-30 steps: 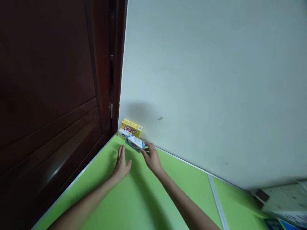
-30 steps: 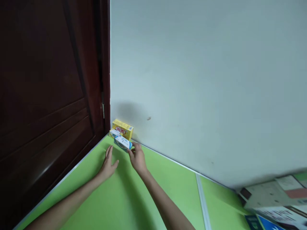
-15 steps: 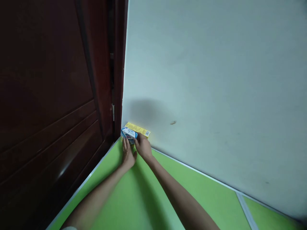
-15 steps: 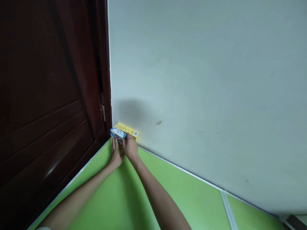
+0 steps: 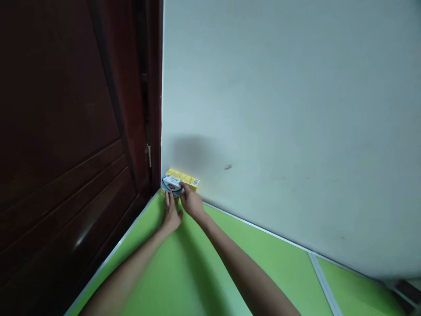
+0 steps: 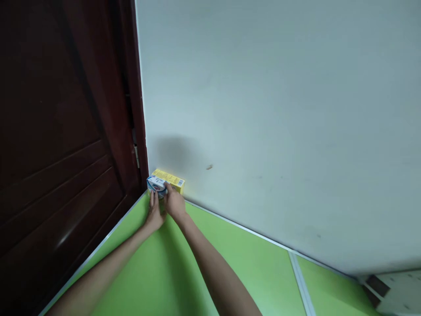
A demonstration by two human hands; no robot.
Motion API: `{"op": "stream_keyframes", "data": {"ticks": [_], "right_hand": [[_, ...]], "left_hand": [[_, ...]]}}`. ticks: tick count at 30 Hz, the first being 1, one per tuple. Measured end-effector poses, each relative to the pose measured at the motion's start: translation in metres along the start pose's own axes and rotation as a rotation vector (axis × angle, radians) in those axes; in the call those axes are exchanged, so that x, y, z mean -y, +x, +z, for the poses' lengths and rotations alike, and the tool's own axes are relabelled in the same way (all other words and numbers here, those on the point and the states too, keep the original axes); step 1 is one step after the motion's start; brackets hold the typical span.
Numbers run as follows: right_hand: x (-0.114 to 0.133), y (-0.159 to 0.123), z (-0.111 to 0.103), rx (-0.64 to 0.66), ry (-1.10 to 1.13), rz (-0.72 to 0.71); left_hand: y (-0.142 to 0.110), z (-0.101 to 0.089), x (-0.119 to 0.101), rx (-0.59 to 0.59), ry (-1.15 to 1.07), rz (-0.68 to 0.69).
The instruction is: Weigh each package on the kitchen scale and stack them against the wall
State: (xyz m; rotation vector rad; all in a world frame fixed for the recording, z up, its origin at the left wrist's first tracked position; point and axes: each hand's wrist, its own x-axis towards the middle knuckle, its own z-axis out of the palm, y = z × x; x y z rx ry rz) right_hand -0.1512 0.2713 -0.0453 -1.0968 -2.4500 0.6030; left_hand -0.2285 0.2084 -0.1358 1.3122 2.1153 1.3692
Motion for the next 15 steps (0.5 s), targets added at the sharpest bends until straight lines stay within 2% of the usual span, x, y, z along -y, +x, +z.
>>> {"op": "stream_keyframes", "data": {"ticks": [3, 5, 9, 12, 15], "right_hand": [[-0.003, -0.023, -0.010, 0.011, 0.085, 0.009], [-0.008, -0.052, -0.019, 0.086, 0.228, -0.014], [-0.025, -0.135, -0.042, 0.258, 0.485, -0.078], [-0.037, -0.204, -0.067, 0.334, 0.558, 0.018], [-0.046, -0.269, -0.095, 0.330, 0.553, 0.127]], "left_hand": [[-0.013, -0.008, -0.014, 0.027, -0.010, 0.020], [-0.032, -0.013, -0.027, 0.103, -0.001, 0.063], [-0.096, -0.020, -0.056, 0.398, 0.003, 0.181], [-0.149, -0.020, -0.078, 0.604, 0.003, 0.236], [-0.192, -0.016, -0.104, 0.747, 0.034, 0.305]]}}
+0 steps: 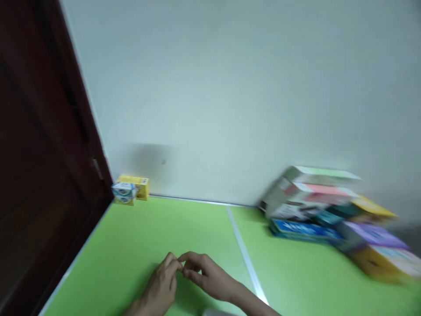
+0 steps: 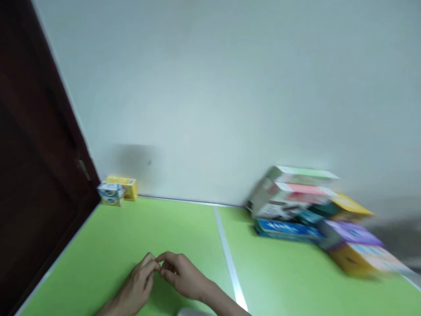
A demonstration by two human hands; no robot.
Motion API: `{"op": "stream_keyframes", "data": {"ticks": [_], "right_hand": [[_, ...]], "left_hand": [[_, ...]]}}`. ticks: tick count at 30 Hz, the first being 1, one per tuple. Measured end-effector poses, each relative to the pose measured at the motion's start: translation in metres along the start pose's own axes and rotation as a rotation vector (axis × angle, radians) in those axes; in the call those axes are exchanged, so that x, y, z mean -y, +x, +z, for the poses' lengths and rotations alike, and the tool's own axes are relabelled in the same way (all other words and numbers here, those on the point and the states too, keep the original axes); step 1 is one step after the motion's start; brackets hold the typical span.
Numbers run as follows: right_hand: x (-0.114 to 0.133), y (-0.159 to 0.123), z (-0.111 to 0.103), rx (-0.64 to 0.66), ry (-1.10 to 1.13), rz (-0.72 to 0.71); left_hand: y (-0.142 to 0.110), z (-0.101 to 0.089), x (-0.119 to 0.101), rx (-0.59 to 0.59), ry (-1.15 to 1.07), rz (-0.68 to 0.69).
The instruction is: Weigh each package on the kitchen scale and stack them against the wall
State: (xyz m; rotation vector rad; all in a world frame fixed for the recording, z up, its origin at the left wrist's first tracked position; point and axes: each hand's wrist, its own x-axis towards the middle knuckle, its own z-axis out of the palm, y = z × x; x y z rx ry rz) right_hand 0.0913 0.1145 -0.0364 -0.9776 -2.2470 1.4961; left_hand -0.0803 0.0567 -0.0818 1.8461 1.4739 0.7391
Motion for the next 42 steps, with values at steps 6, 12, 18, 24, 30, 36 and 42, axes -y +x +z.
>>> {"op": "stream_keyframes", "data": {"ticks": [6, 12, 18, 24, 30, 36, 42], "right_hand": [[-0.023, -0.112, -0.026, -0.170, 0.018, 0.176], [-0.061, -0.192, -0.062, -0.321, 0.041, 0.154], [-0.115, -0.243, -0.111, -0.564, -0.064, 0.217], [-0.163, -0.273, -0.152, -0.699, -0.050, 0.221], [-0.186, -0.300, -0.157, -0.731, 0.018, 0.265], [-0.193, -0.307, -0.143, -0.747, 0.069, 0.233], [-0.176, -0.308, -0.137, -1.019, -0.022, 0.231]], "left_hand": [[0.010, 0.057, -0.066, 0.174, 0.021, 0.196], [0.036, 0.138, -0.123, 0.310, -0.095, 0.330], [0.087, 0.210, -0.186, 0.415, 0.006, 0.277], [0.173, 0.269, -0.219, 0.334, 0.257, 0.424], [0.262, 0.287, -0.229, 0.059, 0.585, 0.329], [0.265, 0.280, -0.222, 0.109, 0.587, 0.241], [0.182, 0.201, -0.189, 0.228, 0.428, 0.309]]}}
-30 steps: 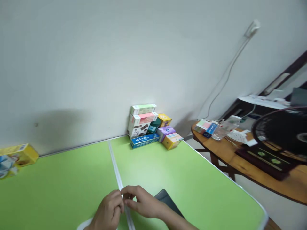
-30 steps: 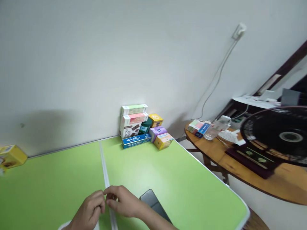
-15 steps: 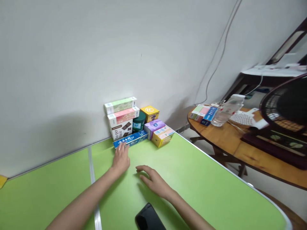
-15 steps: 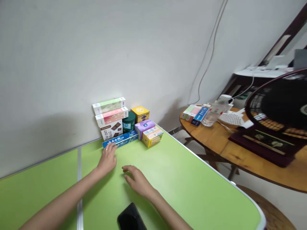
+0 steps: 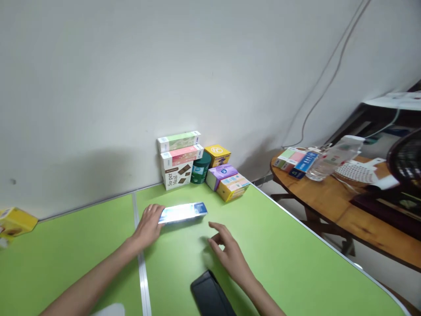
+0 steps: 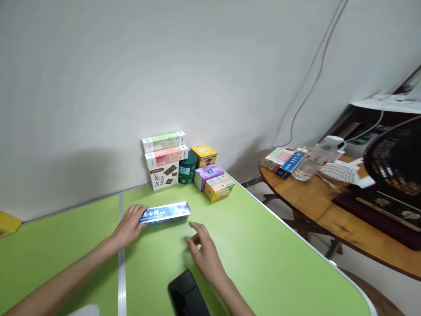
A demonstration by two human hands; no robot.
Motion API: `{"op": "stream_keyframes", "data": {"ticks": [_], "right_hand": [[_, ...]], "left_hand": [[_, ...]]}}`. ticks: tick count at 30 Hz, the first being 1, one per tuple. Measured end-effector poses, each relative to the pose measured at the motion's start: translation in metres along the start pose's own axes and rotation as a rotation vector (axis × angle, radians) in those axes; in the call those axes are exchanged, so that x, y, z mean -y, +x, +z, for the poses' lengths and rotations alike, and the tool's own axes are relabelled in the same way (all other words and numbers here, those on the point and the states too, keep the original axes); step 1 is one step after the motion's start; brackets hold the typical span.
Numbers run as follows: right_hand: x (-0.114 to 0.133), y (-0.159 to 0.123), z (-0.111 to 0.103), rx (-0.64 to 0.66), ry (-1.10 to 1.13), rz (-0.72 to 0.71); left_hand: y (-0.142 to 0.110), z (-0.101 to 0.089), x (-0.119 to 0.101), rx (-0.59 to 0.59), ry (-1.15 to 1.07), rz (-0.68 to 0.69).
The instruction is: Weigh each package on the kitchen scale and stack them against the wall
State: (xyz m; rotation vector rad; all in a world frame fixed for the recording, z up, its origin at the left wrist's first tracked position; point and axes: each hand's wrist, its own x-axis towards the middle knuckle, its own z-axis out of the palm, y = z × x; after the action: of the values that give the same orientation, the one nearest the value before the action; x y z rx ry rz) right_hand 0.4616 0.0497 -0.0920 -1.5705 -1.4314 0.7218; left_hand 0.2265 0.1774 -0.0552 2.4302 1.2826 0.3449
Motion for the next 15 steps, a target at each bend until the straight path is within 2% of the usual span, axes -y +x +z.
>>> {"op": "stream_keyframes", "data": {"ticks": [2, 3, 6, 8, 11, 15], "right_hand": [[0.014, -0.007, 0.003, 0.019, -0.035, 0.023], [0.022, -0.011, 0.006, 0.076, -0.041, 0.026], [0.053, -0.027, 0.023, 0.374, -0.022, 0.019], [0.074, -0.039, 0.040, 0.563, -0.050, -0.019], [0.102, -0.055, 0.066, 0.691, -0.151, -0.127], [0.117, -0.068, 0.093, 0.701, -0.218, -0.240]], "left_hand": [[-0.050, -0.022, 0.012, 0.060, -0.074, 0.033], [-0.076, -0.033, 0.017, 0.089, -0.097, 0.039], [-0.149, -0.061, 0.026, 0.135, -0.135, 0.014], [-0.190, -0.073, 0.029, 0.134, -0.148, -0.039], [-0.238, -0.081, 0.034, 0.125, -0.182, -0.131], [-0.276, -0.081, 0.047, 0.108, -0.250, -0.208]]}}
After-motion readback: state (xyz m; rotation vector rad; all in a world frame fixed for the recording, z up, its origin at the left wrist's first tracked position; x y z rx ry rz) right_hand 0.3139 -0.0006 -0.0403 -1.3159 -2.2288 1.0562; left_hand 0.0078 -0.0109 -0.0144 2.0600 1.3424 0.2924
